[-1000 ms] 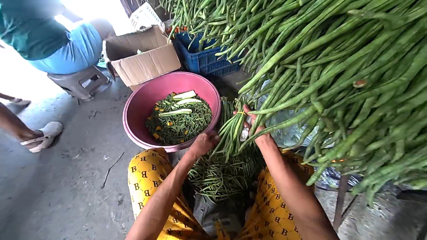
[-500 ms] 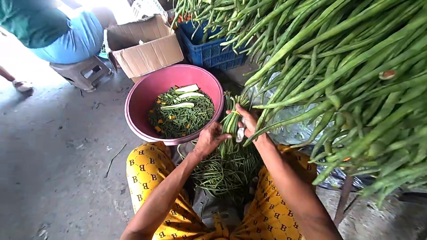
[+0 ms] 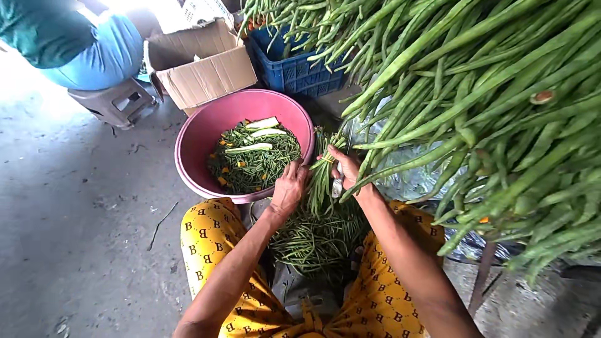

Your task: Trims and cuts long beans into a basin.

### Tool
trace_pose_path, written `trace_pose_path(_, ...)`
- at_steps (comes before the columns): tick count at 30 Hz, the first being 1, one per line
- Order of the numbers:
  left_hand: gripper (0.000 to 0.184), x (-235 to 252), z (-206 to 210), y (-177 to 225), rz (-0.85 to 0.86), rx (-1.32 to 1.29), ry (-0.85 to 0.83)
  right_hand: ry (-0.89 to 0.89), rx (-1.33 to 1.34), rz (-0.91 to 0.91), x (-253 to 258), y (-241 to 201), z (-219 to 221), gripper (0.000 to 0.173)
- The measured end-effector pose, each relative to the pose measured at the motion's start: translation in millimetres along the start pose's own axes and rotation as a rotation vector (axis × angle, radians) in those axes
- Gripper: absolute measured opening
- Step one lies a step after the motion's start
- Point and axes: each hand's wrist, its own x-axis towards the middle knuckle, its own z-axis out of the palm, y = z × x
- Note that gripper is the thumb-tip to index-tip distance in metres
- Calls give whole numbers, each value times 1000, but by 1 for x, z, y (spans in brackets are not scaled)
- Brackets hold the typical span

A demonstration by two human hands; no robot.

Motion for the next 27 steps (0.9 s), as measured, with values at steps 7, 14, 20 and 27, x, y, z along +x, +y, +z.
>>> trace_pose_path(7, 32, 22, -39, 29, -335, -24, -613, 166, 75, 95, 1, -4, -1, 33)
trace_pose_path(14, 30, 17, -61, 6, -370, -375, -1131, 262, 291, -53, 42, -1, -47, 27)
trace_pose_path(20, 78, 0, -30, 1, -332, -263, -788, 183, 249, -140, 26, -12, -56, 32)
trace_pose_path(27, 62, 1, 0, 7, -480, -724, -444, 111, 387, -3, 17, -31, -29, 27)
